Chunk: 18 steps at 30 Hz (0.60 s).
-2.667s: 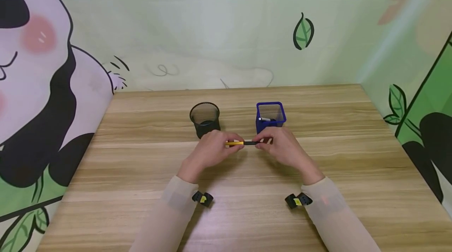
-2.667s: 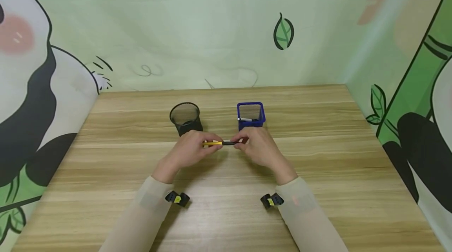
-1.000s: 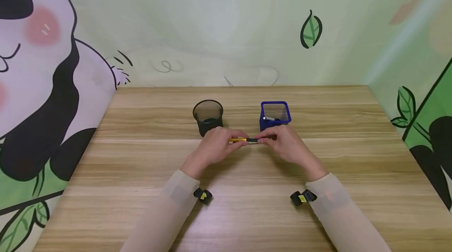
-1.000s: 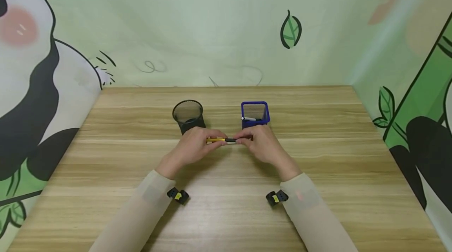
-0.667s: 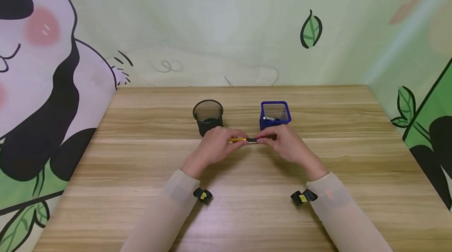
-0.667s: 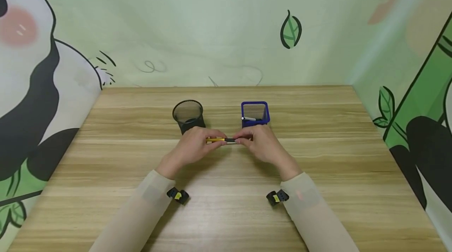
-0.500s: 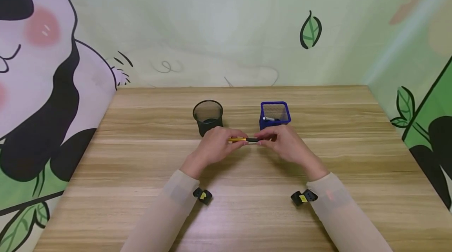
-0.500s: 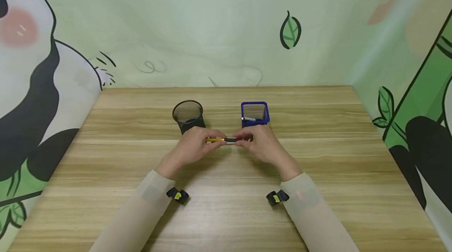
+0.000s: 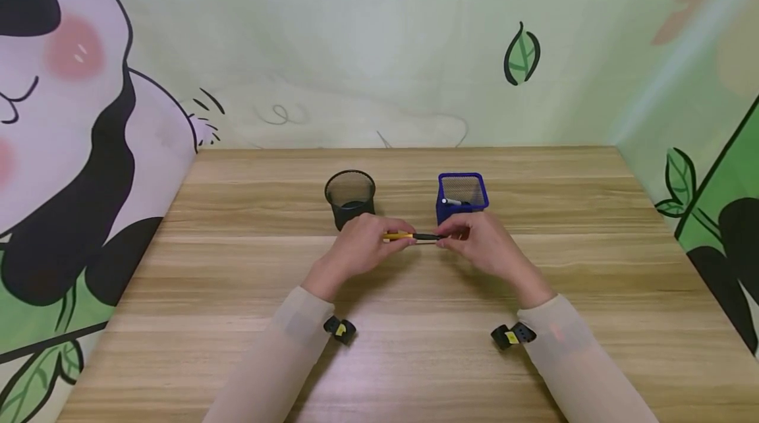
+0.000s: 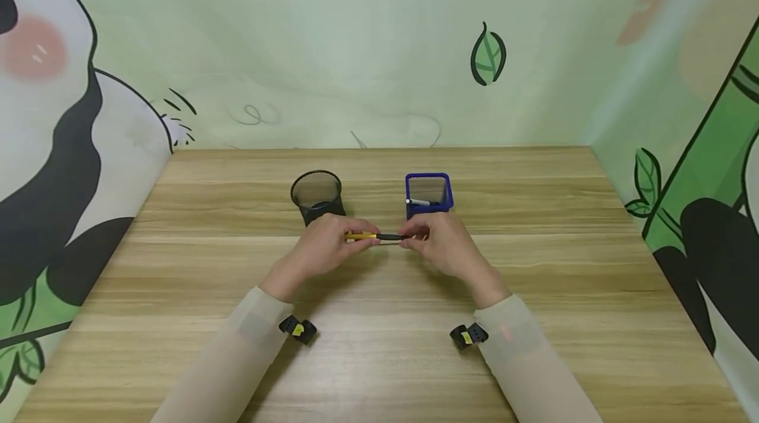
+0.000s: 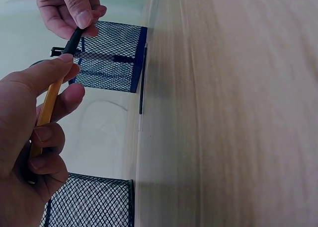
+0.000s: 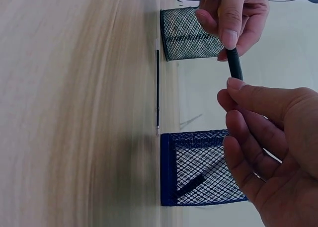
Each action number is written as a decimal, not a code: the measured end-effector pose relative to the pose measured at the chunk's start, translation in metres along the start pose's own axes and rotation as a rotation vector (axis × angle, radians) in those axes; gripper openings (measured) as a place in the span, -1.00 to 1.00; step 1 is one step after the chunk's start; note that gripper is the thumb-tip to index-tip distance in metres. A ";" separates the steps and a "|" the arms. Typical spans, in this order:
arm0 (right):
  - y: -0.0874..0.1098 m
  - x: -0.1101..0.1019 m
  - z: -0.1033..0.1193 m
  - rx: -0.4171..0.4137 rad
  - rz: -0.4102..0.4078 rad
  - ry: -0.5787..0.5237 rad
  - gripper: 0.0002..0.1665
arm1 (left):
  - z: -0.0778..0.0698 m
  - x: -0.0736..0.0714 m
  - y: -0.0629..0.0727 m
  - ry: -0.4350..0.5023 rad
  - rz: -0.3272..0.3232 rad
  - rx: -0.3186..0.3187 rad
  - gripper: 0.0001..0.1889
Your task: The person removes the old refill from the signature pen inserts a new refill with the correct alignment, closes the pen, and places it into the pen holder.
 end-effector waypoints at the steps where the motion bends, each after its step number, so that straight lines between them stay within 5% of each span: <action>1: 0.000 0.000 0.000 -0.002 -0.002 -0.001 -0.90 | 0.000 0.000 0.000 0.000 0.001 0.000 -0.80; 18: 0.000 0.000 0.000 -0.004 -0.014 0.021 -0.91 | -0.001 0.001 0.001 -0.011 0.015 -0.014 -0.77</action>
Point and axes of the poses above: each hand's wrist, its own y-axis away from the middle knuckle, its own x-axis out of the palm, z = x × y, the point moved 1 cm from there along -y, towards the middle knuckle, and after that the axes turned 11 degrees about -x, right-handed, at the moved point
